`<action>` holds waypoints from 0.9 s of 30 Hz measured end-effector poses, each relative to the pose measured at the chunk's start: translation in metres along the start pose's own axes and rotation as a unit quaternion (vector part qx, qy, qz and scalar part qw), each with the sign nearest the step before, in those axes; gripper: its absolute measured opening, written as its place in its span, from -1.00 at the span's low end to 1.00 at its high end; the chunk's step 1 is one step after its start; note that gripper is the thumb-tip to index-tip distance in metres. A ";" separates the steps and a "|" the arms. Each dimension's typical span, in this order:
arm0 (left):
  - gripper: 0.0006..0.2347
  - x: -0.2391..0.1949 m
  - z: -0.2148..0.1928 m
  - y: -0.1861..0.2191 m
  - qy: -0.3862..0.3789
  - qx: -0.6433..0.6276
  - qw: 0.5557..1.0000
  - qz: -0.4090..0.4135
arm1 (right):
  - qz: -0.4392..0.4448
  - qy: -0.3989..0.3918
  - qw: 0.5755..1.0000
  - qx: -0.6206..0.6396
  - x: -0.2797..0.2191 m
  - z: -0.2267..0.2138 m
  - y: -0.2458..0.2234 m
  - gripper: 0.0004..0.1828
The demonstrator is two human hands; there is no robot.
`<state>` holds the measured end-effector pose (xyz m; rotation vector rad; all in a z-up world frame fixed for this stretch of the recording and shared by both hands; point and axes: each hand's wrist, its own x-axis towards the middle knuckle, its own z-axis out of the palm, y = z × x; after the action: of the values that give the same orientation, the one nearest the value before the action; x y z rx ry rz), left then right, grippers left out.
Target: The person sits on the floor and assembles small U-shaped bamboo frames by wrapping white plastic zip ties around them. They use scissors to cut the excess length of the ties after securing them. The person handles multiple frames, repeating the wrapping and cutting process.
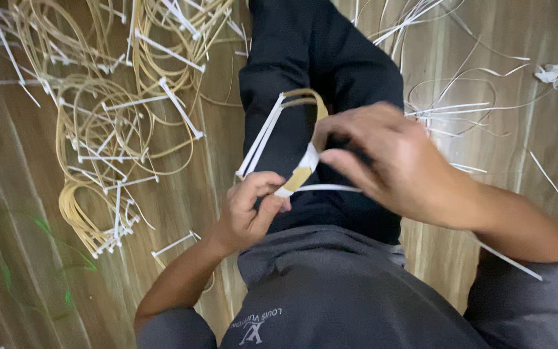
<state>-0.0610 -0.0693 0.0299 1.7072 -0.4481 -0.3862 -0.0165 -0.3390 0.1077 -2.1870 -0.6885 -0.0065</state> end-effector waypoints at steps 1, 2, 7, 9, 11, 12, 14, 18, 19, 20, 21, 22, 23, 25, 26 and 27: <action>-0.87 -0.001 -0.001 0.004 0.008 0.002 1.000 0.006 | 0.005 0.005 1.000 0.025 0.004 0.005 0.000 -0.69; -0.85 -0.001 -0.001 0.009 0.017 0.003 1.000 0.010 | 0.010 0.008 0.999 0.052 0.008 0.013 -0.001 -0.69; -0.92 -0.005 -0.003 0.022 0.103 0.116 0.988 -0.024 | 0.041 0.011 0.986 0.163 0.015 0.037 -0.002 -0.68; -0.92 -0.013 -0.005 0.021 0.117 0.140 0.982 -0.050 | 0.031 0.022 0.990 0.136 0.012 0.037 0.007 -0.71; -0.90 -0.019 -0.010 0.016 0.120 0.196 0.972 -0.056 | 0.003 0.006 0.996 0.087 0.013 0.034 0.018 -0.67; -0.88 -0.021 -0.012 0.013 0.117 0.190 0.974 -0.050 | -0.012 -0.001 0.998 0.062 0.014 0.032 0.023 -0.65; -0.84 -0.023 -0.017 0.007 0.109 0.177 0.977 -0.039 | -0.080 -0.011 0.995 0.054 0.020 0.034 0.031 -0.58; -0.81 -0.027 -0.025 -0.003 0.063 0.113 0.992 -0.003 | -0.088 -0.117 0.984 0.099 0.030 0.039 0.040 -0.60; -0.80 -0.028 -0.028 -0.004 0.057 0.098 0.993 0.016 | -0.086 -0.135 0.981 0.106 0.032 0.039 0.042 -0.62; -0.78 -0.029 -0.029 -0.005 0.050 0.084 0.995 0.034 | -0.085 -0.152 0.978 0.114 0.034 0.039 0.044 -0.63; -0.78 -0.030 -0.031 -0.005 0.046 0.087 0.995 0.021 | -0.083 -0.169 0.974 0.122 0.034 0.039 0.046 -0.65; -0.78 -0.030 -0.033 -0.006 0.042 0.090 0.995 0.010 | -0.096 -0.165 0.973 0.128 0.035 0.040 0.047 -0.64; -0.77 -0.031 -0.035 -0.007 0.039 0.094 0.995 -0.001 | -0.110 -0.160 0.972 0.135 0.036 0.041 0.048 -0.62; -0.76 -0.031 -0.037 -0.008 0.056 0.075 0.995 -0.026 | -0.145 -0.138 0.972 0.122 0.038 0.044 0.049 -0.60; -0.76 -0.030 -0.038 -0.010 0.061 0.065 0.995 -0.038 | -0.165 -0.118 0.974 0.102 0.038 0.047 0.049 -0.60; -0.76 -0.030 -0.038 -0.011 0.061 0.062 0.995 -0.042 | -0.184 -0.099 0.975 0.081 0.037 0.049 0.049 -0.59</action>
<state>-0.0674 -0.0206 0.0259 1.8626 -0.3158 -0.3177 0.0276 -0.3111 0.0490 -1.8924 -1.1585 0.0736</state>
